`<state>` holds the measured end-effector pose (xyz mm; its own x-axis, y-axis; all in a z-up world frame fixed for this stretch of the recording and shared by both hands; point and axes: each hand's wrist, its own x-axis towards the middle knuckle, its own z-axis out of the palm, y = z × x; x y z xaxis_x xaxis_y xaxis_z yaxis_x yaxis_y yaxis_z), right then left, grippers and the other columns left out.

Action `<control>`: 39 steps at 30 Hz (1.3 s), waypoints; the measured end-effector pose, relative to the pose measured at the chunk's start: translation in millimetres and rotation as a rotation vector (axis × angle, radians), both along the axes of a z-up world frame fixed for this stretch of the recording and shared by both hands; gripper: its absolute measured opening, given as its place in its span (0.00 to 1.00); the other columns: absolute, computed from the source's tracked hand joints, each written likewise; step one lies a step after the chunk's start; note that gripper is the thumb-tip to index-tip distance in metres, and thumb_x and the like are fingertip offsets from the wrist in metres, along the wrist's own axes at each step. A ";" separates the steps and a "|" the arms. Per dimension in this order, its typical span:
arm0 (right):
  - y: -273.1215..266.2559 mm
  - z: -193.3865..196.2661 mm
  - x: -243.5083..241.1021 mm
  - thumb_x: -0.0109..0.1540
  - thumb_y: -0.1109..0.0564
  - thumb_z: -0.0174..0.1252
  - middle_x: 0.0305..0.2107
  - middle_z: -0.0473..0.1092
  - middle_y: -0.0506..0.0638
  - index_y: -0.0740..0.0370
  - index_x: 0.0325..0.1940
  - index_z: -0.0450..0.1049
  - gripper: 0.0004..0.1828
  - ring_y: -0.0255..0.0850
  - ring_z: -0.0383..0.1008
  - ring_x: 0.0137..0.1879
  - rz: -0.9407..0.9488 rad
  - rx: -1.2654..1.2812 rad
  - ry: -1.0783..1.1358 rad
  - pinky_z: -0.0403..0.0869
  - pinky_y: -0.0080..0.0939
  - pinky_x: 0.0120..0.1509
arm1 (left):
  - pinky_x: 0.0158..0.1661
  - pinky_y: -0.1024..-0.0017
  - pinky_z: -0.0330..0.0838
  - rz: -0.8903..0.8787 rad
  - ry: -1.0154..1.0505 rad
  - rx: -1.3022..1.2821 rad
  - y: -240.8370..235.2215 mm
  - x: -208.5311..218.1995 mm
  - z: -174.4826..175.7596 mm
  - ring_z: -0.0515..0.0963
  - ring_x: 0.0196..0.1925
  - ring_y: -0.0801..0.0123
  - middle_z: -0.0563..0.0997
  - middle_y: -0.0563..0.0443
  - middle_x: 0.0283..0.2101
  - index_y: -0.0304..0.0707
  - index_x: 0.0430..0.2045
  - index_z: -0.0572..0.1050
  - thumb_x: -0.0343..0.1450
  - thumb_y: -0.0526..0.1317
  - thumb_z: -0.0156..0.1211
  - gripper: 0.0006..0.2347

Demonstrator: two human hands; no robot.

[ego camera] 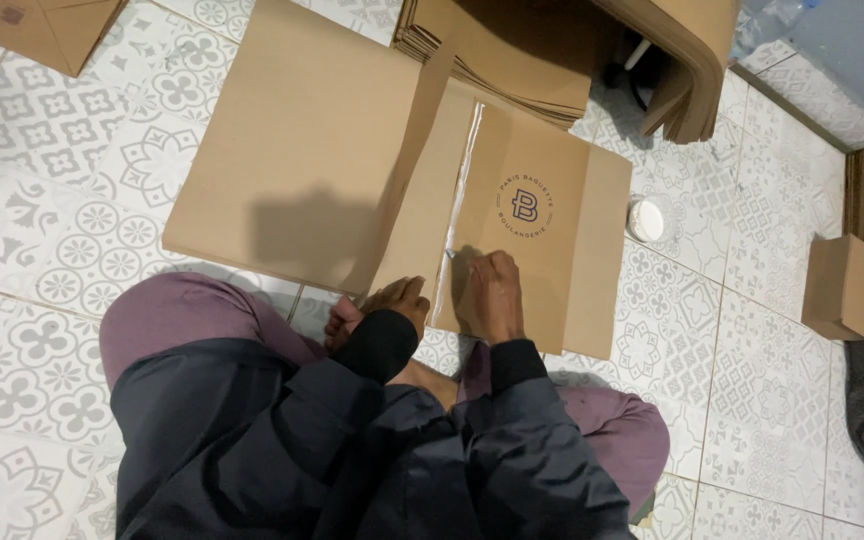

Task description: The person sits on the floor and applies a white adhesive substance to the center seam of a flat cardboard sheet using a small brush. They then fold the cardboard along the seam and press down firmly with both hands to secure the bond. The person repeats this process on another sheet.

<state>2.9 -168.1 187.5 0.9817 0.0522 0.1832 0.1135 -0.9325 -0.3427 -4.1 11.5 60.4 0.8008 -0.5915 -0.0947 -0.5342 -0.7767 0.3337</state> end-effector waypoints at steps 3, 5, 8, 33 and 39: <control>-0.9 -4.8 -18.7 0.67 0.64 0.56 0.34 0.63 0.48 0.61 0.44 0.76 0.04 0.44 0.70 0.47 -0.013 0.013 0.066 0.71 0.39 0.55 | 0.53 0.47 0.66 -0.006 0.006 0.007 -1.1 0.2 -4.2 0.62 0.67 0.59 0.62 0.54 0.63 0.53 0.40 0.70 0.73 0.45 0.44 0.08; 12.5 24.7 -23.9 0.68 0.63 0.55 0.35 0.64 0.47 0.60 0.44 0.76 0.05 0.42 0.70 0.48 -0.022 0.002 0.105 0.71 0.38 0.55 | 0.51 0.46 0.66 -0.008 0.011 0.017 1.2 -0.1 12.8 0.63 0.67 0.59 0.62 0.54 0.63 0.54 0.40 0.70 0.73 0.46 0.42 0.08; 43.7 91.0 -17.4 0.72 0.53 0.48 0.36 0.58 0.43 0.56 0.44 0.71 0.08 0.34 0.63 0.47 -0.388 0.712 0.383 0.65 0.38 0.58 | 0.53 0.57 0.65 0.003 0.043 0.101 5.6 -1.9 37.1 0.65 0.64 0.64 0.64 0.55 0.60 0.58 0.37 0.72 0.77 0.46 0.32 0.13; 5.5 33.0 5.7 0.66 0.66 0.55 0.35 0.62 0.50 0.63 0.41 0.72 0.02 0.39 0.65 0.47 -0.381 0.813 0.173 0.67 0.38 0.58 | 0.48 0.56 0.74 -0.033 -0.019 -0.048 9.7 -2.6 59.7 0.70 0.62 0.61 0.69 0.54 0.61 0.52 0.41 0.75 0.77 0.44 0.42 0.10; -56.5 33.0 -5.3 0.64 0.62 0.65 0.37 0.70 0.50 0.56 0.46 0.81 0.07 0.38 0.73 0.45 -0.411 0.587 -0.097 0.74 0.40 0.54 | 0.59 0.61 0.69 -0.196 0.261 -0.688 25.2 6.8 126.3 0.74 0.64 0.62 0.73 0.57 0.64 0.60 0.56 0.73 0.75 0.46 0.51 0.14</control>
